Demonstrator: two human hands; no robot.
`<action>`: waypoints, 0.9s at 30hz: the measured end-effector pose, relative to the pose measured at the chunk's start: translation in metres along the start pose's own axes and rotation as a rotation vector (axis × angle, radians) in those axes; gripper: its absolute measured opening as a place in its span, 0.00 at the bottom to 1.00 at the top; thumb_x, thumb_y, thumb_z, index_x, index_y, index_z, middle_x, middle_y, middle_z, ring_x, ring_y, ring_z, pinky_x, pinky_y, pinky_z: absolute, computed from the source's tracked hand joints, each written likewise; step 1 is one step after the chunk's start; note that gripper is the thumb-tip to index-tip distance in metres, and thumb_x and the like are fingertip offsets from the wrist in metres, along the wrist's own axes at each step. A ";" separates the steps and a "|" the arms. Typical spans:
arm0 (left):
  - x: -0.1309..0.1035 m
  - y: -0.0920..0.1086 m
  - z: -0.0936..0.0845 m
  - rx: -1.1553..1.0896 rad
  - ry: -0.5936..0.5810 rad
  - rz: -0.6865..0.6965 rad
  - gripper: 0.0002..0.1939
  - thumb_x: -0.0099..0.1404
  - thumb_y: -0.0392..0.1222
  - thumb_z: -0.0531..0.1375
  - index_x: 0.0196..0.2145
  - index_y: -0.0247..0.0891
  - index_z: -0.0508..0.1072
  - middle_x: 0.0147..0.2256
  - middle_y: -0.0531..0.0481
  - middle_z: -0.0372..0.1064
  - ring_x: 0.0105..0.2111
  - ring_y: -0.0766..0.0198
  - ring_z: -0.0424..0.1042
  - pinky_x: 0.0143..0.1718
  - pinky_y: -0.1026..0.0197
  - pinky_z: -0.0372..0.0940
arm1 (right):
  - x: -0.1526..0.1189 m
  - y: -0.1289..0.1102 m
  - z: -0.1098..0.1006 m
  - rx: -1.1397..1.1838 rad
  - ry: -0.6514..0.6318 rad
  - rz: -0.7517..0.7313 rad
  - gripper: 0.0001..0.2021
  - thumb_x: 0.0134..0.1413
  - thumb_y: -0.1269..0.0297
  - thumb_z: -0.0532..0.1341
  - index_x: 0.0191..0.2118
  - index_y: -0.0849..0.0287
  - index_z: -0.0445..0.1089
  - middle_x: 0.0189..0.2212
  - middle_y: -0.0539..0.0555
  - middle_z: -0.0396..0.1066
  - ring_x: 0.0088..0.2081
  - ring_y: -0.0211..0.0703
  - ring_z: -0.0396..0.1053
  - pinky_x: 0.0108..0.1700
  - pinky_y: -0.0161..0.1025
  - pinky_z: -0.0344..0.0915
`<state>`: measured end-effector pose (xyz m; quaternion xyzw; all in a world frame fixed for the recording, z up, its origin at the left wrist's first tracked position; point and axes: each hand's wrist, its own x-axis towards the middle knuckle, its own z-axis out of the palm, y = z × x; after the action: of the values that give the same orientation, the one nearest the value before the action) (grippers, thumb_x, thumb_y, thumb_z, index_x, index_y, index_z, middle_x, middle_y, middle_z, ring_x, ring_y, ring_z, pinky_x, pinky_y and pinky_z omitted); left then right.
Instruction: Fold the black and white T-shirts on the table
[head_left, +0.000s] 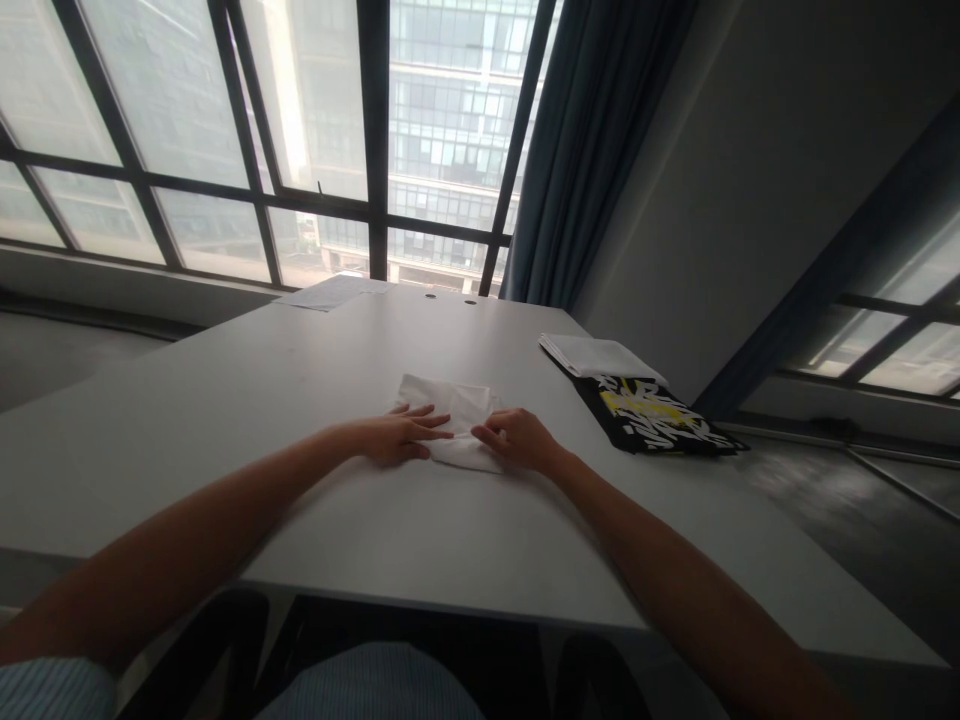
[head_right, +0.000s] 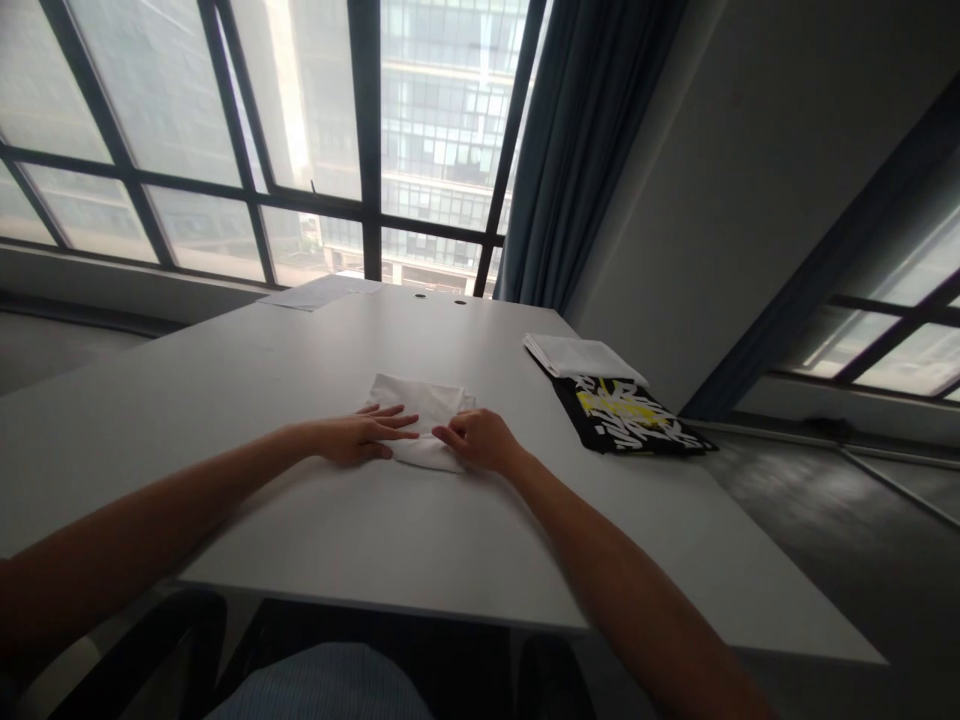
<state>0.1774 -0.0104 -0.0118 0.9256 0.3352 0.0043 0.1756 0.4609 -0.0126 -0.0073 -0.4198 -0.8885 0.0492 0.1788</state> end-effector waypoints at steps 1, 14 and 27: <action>-0.003 -0.005 -0.004 -0.031 -0.016 0.027 0.27 0.73 0.45 0.52 0.68 0.59 0.61 0.72 0.57 0.44 0.73 0.46 0.38 0.69 0.34 0.37 | 0.000 0.000 0.000 -0.019 0.018 0.029 0.24 0.68 0.49 0.55 0.27 0.58 0.77 0.26 0.54 0.76 0.30 0.41 0.72 0.37 0.37 0.63; 0.003 -0.026 0.017 0.101 0.322 -0.281 0.37 0.72 0.63 0.44 0.69 0.39 0.61 0.70 0.42 0.51 0.71 0.47 0.48 0.70 0.38 0.42 | 0.000 0.001 0.016 0.042 0.036 0.290 0.21 0.62 0.56 0.62 0.56 0.61 0.73 0.51 0.63 0.76 0.53 0.54 0.71 0.56 0.45 0.64; 0.010 0.014 0.031 0.091 0.252 -0.094 0.41 0.71 0.71 0.44 0.72 0.46 0.53 0.73 0.44 0.42 0.72 0.44 0.41 0.69 0.35 0.34 | 0.007 0.015 0.016 0.893 0.120 0.694 0.39 0.52 0.59 0.69 0.68 0.61 0.57 0.50 0.62 0.74 0.43 0.48 0.76 0.45 0.42 0.73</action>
<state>0.1980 -0.0244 -0.0369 0.9081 0.3974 0.0969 0.0898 0.4619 0.0030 -0.0238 -0.5729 -0.5799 0.4519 0.3624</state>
